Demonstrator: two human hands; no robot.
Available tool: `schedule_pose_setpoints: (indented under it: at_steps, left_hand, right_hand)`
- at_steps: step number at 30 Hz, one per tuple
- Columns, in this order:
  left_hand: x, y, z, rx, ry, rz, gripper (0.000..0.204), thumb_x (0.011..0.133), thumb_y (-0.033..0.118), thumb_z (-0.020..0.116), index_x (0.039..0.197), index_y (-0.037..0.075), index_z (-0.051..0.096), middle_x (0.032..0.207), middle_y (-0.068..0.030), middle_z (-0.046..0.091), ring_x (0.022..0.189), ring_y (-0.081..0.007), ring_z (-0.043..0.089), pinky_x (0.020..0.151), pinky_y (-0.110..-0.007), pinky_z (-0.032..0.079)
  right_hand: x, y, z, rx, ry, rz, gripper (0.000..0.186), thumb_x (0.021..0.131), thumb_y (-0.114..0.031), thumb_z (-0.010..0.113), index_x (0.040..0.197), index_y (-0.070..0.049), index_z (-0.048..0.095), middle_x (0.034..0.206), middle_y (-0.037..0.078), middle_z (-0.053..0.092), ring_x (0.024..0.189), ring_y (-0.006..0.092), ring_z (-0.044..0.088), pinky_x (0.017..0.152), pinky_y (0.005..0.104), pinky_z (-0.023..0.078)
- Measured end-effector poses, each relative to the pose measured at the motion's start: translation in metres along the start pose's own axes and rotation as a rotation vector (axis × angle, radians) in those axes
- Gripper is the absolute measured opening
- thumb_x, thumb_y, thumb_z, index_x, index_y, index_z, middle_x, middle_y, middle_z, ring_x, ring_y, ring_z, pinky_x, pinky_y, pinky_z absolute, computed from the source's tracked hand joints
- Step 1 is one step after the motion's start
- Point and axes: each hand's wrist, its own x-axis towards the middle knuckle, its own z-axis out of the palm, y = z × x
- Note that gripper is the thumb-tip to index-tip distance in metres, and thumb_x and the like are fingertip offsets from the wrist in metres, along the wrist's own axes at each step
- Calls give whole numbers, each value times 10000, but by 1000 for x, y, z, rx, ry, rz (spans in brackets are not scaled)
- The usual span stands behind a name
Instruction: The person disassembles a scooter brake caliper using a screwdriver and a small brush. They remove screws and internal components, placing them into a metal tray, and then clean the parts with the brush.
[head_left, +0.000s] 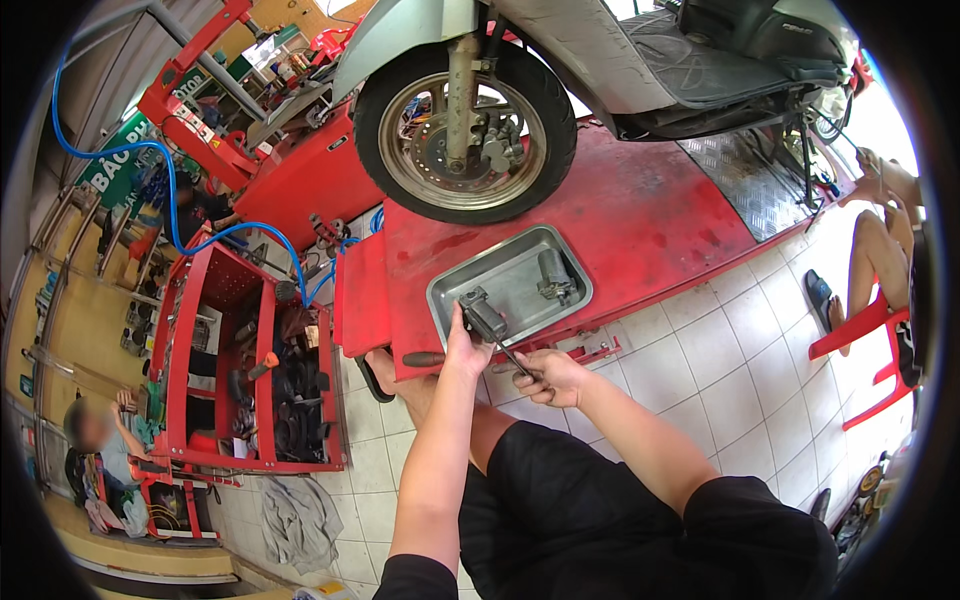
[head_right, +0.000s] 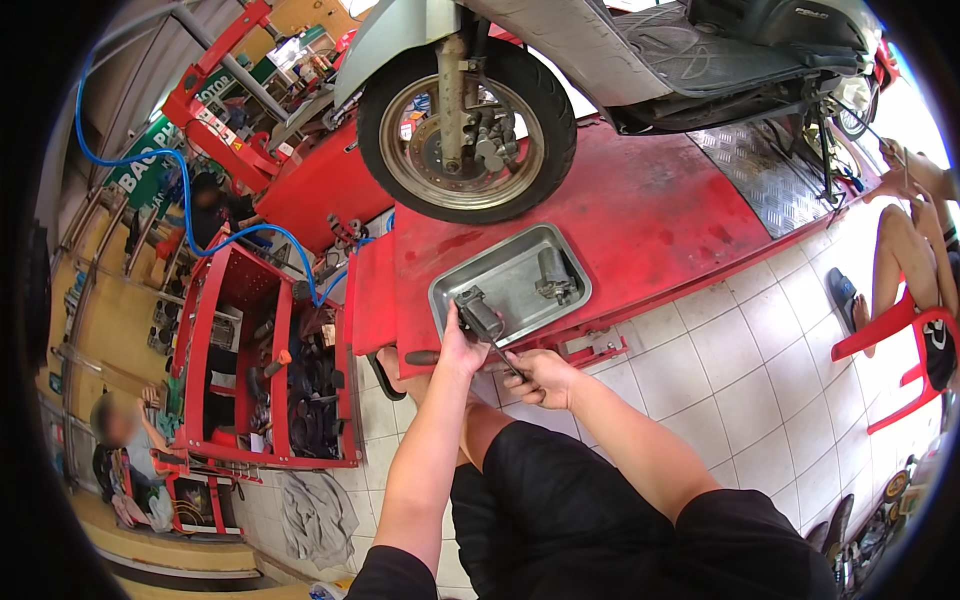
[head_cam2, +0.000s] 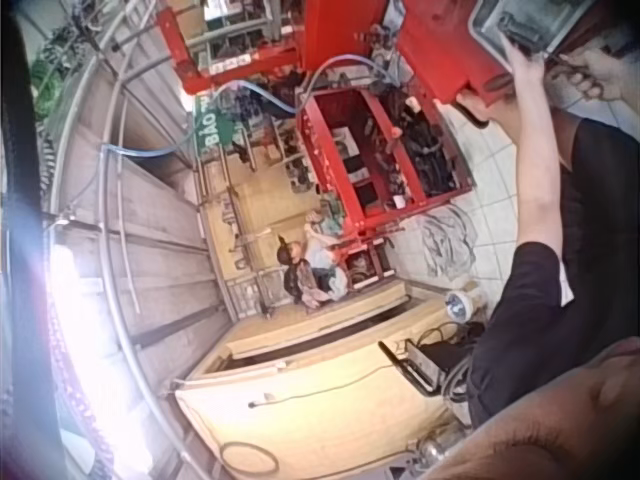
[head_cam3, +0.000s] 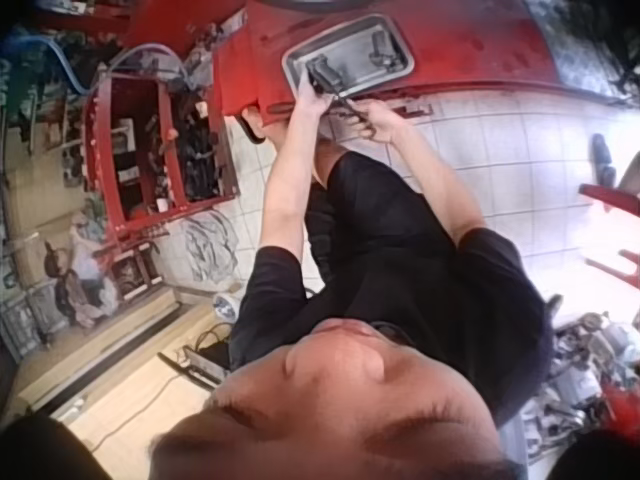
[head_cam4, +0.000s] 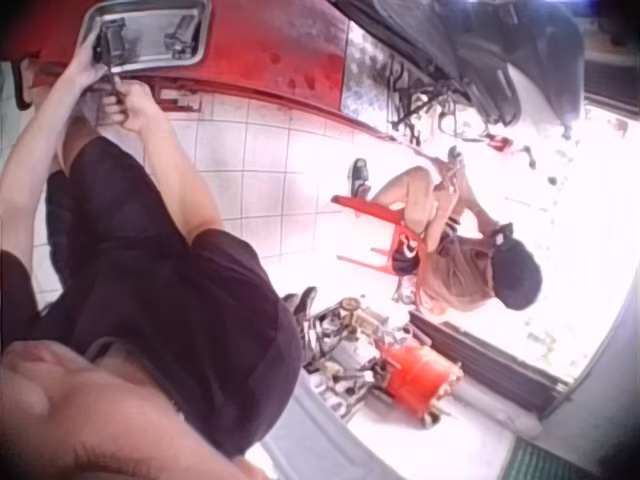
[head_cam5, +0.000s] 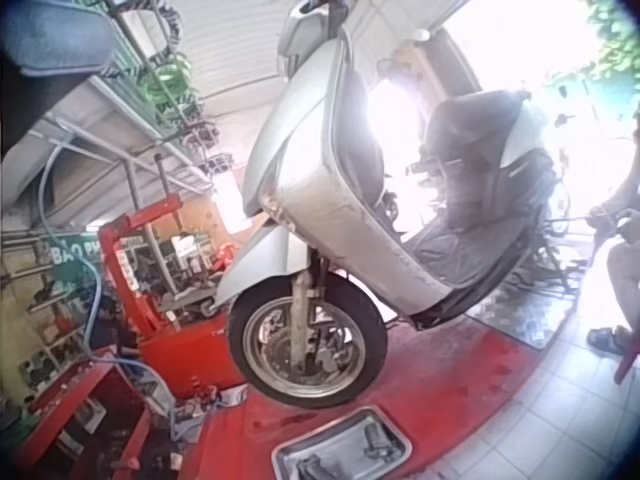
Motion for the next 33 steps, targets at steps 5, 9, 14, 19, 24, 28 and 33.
schedule_pose_setpoints:
  at_steps: [5, 9, 14, 19, 24, 28, 33]
  left_hand:
    - [-10, -1, 11, -12, 24, -10, 560, 918, 592, 523, 1109, 69, 575, 964, -158, 602, 907, -325, 596, 847, -513, 522]
    - [-8, -1, 9, 13, 38, 27, 557, 915, 598, 520, 1117, 81, 566, 963, -145, 596, 890, -323, 587, 834, -522, 519]
    - [-10, -2, 10, 125, 114, 109, 542, 915, 600, 523, 1140, 107, 552, 1013, -131, 585, 927, -328, 576, 839, -541, 506]
    - [-7, -4, 17, 129, 119, 78, 541, 913, 596, 534, 1156, 113, 550, 1052, -134, 573, 943, -332, 570, 847, -540, 502]
    - [-4, -5, 14, 170, 109, 78, 550, 923, 613, 504, 1133, 108, 568, 1015, -126, 602, 908, -324, 598, 804, -496, 519]
    - [-3, -4, 11, 177, 107, 78, 560, 913, 601, 532, 1144, 91, 558, 1024, -149, 593, 915, -344, 598, 811, -512, 528]
    - [-2, -5, 13, 146, 104, 70, 560, 913, 588, 546, 1150, 80, 560, 1051, -158, 587, 929, -352, 595, 820, -530, 529]
  right_hand:
    - [7, -9, -10, -149, 54, -8, 196, 1032, -275, 465, 939, -103, 465, 652, -31, 374, 498, 53, 244, 409, 231, 138]
    - [19, -2, -11, -653, 323, -220, 259, 991, -246, 513, 951, 0, 583, 656, 115, 544, 486, 196, 435, 451, 333, 334]
    - [9, 8, 18, -1289, 688, -541, 247, 894, -154, 553, 943, 60, 666, 839, 319, 626, 839, 433, 653, 783, 474, 488]
    - [4, 7, 6, -1265, 527, -568, 229, 812, -45, 510, 949, 57, 662, 849, 314, 634, 909, 422, 650, 800, 472, 496]
    - [1, -7, 10, -932, 193, -441, 291, 827, -26, 490, 1058, 68, 639, 1014, 183, 693, 886, 256, 658, 766, 412, 507]
    - [1, -10, 17, -265, 122, -84, 322, 940, -45, 498, 1252, -6, 566, 1079, 129, 640, 967, 265, 634, 819, 459, 509]
    - [-4, -6, 14, -243, -11, -123, 346, 949, 8, 501, 1291, 57, 504, 1089, 137, 605, 958, 272, 639, 855, 470, 541]
